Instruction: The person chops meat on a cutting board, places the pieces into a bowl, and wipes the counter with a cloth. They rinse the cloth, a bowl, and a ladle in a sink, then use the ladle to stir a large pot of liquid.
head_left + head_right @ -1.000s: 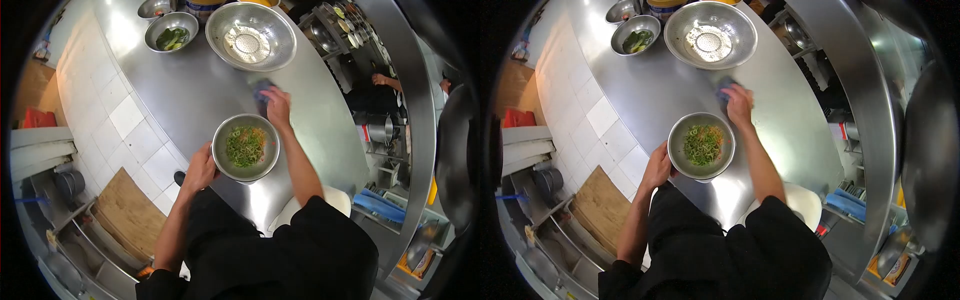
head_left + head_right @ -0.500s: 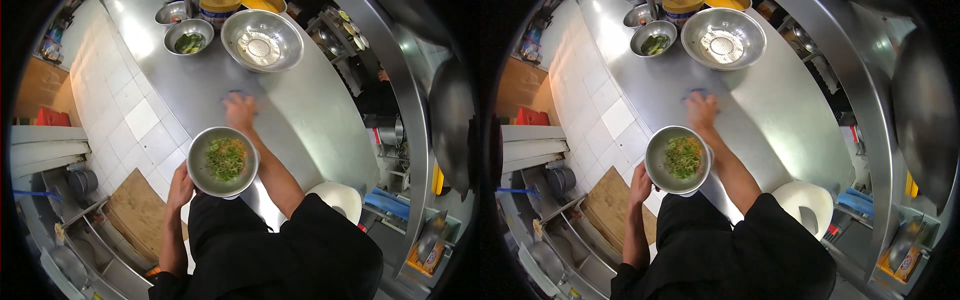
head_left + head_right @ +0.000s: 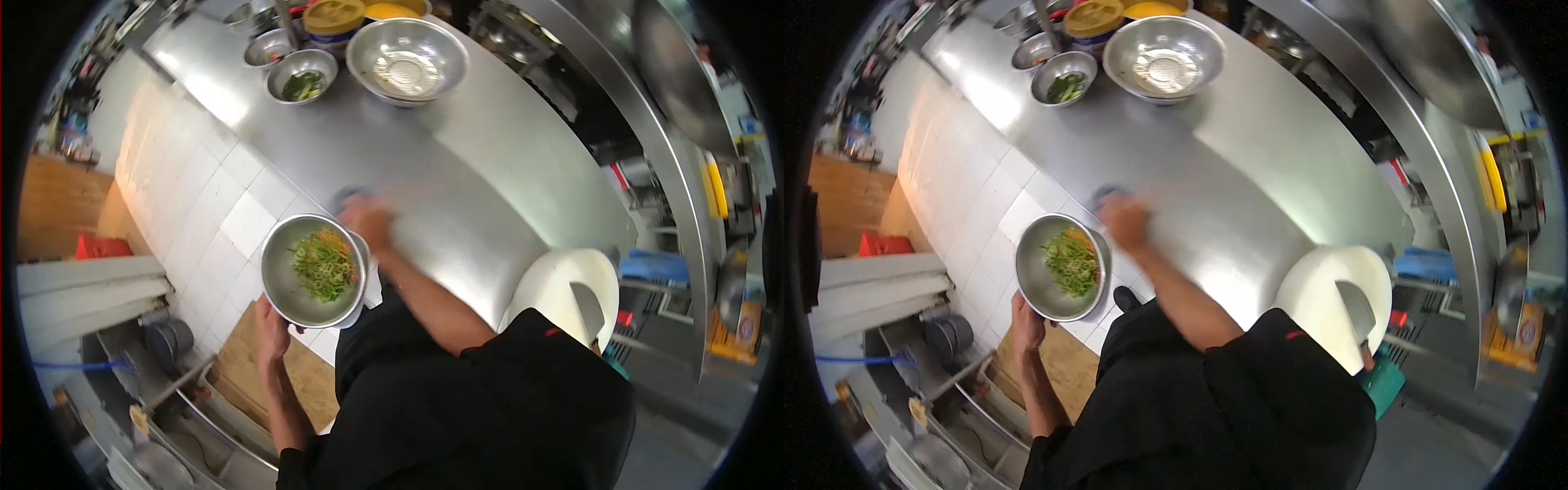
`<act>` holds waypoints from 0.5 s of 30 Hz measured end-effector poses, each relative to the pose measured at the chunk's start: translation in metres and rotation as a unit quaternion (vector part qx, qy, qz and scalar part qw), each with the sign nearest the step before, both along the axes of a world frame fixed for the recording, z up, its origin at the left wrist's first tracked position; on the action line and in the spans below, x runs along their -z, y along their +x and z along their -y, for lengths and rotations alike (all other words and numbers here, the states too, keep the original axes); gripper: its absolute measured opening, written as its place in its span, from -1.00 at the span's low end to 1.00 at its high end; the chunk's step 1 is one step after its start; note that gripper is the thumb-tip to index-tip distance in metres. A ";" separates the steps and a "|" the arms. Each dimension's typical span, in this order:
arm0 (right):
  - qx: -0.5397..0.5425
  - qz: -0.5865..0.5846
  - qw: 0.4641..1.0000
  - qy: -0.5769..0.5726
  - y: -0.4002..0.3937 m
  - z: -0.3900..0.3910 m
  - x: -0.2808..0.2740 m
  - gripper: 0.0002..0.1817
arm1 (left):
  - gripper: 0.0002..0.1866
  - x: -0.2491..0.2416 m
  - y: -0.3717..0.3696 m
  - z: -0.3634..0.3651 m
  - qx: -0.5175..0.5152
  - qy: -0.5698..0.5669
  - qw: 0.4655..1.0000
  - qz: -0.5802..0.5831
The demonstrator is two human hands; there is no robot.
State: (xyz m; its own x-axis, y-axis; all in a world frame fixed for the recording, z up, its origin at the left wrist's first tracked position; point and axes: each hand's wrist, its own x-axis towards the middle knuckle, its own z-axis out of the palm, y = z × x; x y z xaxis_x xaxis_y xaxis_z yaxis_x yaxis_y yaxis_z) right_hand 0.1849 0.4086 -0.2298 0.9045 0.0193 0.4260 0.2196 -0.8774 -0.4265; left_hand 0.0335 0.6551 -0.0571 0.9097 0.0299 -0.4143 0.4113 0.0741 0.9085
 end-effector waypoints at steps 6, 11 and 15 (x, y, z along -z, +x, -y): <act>-0.255 -0.365 0.834 0.325 0.015 0.061 -0.132 -0.67 | -0.75 -0.012 -0.014 -0.049 -0.111 -0.017 0.992 0.055; 0.134 -0.294 0.944 0.071 0.026 0.212 -0.088 -0.60 | -0.75 0.020 -0.039 -0.107 -0.105 0.007 0.993 0.047; 0.040 -0.174 0.978 -0.105 -0.072 0.120 -0.070 -0.69 | -0.75 0.021 -0.016 -0.107 0.031 -0.003 0.999 0.029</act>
State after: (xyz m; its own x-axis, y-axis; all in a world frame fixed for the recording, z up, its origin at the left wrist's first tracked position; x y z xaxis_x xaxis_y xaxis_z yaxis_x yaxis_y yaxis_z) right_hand 0.1130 0.2888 -0.1603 0.9963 -0.0037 0.0854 0.0196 -0.9624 -0.2709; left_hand 0.0174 0.7621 -0.0782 0.9325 -0.0293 -0.3600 0.3611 0.0564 0.9308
